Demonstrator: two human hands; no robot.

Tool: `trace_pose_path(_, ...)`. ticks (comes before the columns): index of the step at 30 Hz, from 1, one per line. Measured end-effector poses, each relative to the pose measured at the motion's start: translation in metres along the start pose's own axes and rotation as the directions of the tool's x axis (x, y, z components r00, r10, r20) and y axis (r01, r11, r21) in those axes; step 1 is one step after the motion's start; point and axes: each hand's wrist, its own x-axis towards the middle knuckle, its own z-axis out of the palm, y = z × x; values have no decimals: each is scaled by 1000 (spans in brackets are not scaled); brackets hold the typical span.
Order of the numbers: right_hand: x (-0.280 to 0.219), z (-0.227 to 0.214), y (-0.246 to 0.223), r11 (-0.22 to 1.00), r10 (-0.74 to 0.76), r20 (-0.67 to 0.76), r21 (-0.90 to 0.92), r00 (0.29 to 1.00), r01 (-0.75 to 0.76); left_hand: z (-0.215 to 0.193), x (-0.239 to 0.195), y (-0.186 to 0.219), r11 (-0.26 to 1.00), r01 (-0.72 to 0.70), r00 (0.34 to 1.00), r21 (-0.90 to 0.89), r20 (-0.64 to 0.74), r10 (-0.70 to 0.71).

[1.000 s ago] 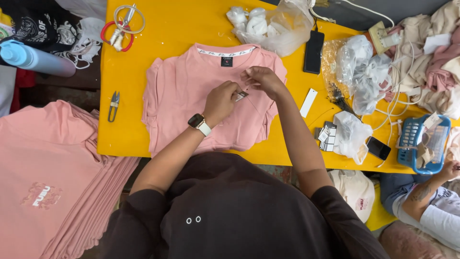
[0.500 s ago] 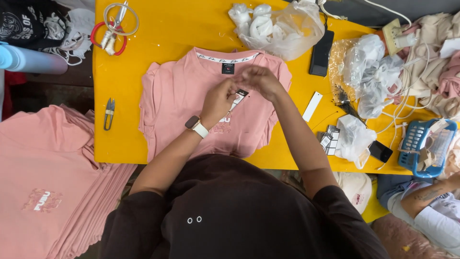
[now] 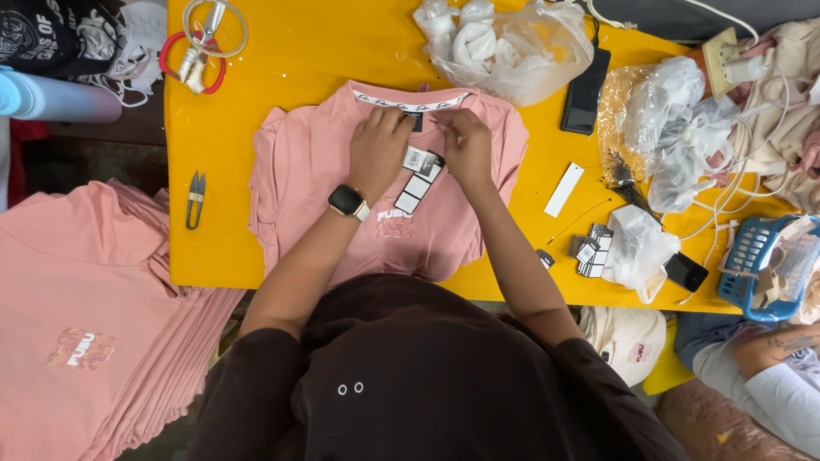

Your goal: The person attaches tags to the neck area of pink t-shirts on a yellow table. They repeatedly pick up a shirt, attach a tag, and then move the shirt to a stack on the left side of the table.

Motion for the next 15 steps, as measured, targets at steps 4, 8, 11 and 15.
trace_pose_path(4, -6, -2, -4, 992, -25, 18, -122, 1000, 27, 24, 1, -20, 991, -131, 990, 3, -50, 131)
trace_pose_path(8, -2, -1, -4, 987, -30, 24, -160, 999, 33, 12, 15, -19, 993, -103, 987, -61, -133, 94)
trace_pose_path(11, 2, 1, -3, 984, -82, 42, -158, 996, 87, 9, 18, -18, 988, -103, 984, -118, -154, 84)
trace_pose_path(15, 4, 2, -4, 979, -132, 46, -151, 990, 137, 3, 20, -17, 985, -104, 988, -135, -124, 87)
